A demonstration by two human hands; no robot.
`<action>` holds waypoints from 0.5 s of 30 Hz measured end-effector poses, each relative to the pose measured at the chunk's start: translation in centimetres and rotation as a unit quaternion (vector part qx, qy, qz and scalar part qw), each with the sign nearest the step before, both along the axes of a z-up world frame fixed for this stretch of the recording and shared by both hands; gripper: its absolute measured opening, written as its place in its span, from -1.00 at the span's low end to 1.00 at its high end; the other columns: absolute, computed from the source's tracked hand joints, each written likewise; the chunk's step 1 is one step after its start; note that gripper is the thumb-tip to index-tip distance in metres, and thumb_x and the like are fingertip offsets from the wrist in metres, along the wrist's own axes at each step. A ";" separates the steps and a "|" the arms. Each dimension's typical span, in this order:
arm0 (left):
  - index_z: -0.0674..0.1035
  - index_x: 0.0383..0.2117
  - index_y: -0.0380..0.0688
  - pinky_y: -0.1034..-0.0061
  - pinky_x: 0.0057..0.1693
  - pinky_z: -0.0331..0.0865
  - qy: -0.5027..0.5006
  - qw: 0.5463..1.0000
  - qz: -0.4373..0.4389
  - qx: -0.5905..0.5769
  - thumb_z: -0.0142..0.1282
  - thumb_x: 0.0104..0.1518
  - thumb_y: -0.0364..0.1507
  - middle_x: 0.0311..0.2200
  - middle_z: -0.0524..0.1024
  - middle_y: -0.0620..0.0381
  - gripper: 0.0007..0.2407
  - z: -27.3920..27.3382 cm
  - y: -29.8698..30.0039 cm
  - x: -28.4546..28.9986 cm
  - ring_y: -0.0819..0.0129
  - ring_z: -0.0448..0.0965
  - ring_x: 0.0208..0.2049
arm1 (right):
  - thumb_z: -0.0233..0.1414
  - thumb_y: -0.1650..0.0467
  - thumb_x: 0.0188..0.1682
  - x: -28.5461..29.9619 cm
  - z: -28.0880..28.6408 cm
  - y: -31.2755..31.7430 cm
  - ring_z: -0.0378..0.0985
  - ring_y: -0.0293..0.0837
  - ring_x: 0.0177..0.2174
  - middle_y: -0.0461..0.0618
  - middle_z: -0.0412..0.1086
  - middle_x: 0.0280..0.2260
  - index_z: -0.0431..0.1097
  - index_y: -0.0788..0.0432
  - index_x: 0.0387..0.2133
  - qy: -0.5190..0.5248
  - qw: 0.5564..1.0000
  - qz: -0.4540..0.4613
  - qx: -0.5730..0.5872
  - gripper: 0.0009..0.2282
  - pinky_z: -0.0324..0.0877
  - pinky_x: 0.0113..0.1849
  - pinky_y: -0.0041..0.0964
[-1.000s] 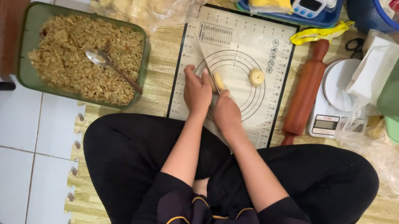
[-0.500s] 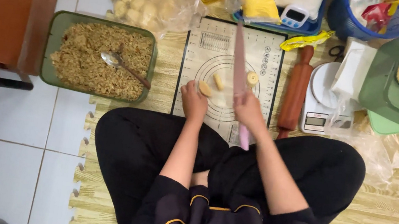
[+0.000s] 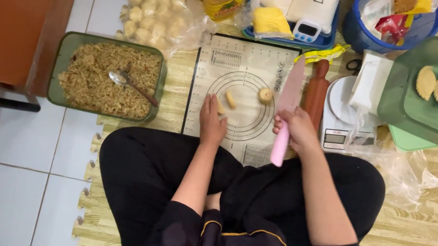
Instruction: Rolling out dough, cutting it into shapes, and preparing it for filling to make pastels.
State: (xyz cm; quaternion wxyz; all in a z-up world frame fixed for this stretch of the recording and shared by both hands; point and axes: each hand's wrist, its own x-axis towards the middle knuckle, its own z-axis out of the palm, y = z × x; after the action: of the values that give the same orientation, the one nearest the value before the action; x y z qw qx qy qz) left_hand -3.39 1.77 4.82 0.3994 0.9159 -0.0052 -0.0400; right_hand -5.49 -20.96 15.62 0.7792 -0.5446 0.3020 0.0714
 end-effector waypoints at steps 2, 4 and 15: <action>0.17 0.36 -0.34 -0.05 0.43 0.03 0.001 1.000 -0.001 -0.012 0.23 0.04 -0.64 0.35 0.07 -0.41 -0.31 -0.1 -0.6 0.4 -0.31 0.09 0.37 | 0.01 0.55 0.00 1.1 -1.0 1.0 0.35 -0.25 -0.67 -0.01 0.26 -0.52 0.23 0.32 -0.20 0.002 0.999 0.001 -0.034 -0.85 0.40 -0.61 -0.23; 0.17 0.37 -0.33 -0.07 0.42 0.04 0.003 1.000 -0.003 -0.025 0.20 0.07 -0.66 0.35 0.08 -0.41 -0.33 0.0 -1.1 0.8 -0.33 0.09 0.36 | 0.05 0.52 -0.01 1.9 -1.3 1.7 0.39 -0.23 -0.66 -0.01 0.27 -0.52 0.24 0.33 -0.20 0.006 0.998 0.000 -0.069 -0.83 0.42 -0.62 -0.20; 0.35 0.22 -0.29 0.07 0.29 0.25 -0.107 0.989 0.070 -0.078 0.28 0.10 -0.50 0.07 0.35 -0.21 -0.48 -2.6 -1.4 1.9 -0.19 0.37 0.13 | -0.03 0.52 0.05 3.2 -3.1 2.4 0.51 -0.12 -0.67 0.10 0.37 -0.53 0.21 0.37 -0.12 0.031 0.995 0.029 -0.086 -0.82 0.60 -0.61 -0.11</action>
State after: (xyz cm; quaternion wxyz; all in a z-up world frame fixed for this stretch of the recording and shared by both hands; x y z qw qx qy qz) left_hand -1.45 0.38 2.25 0.4686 0.8791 0.0131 0.0863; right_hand -2.27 -18.58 12.48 0.7172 -0.6155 0.3154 0.0849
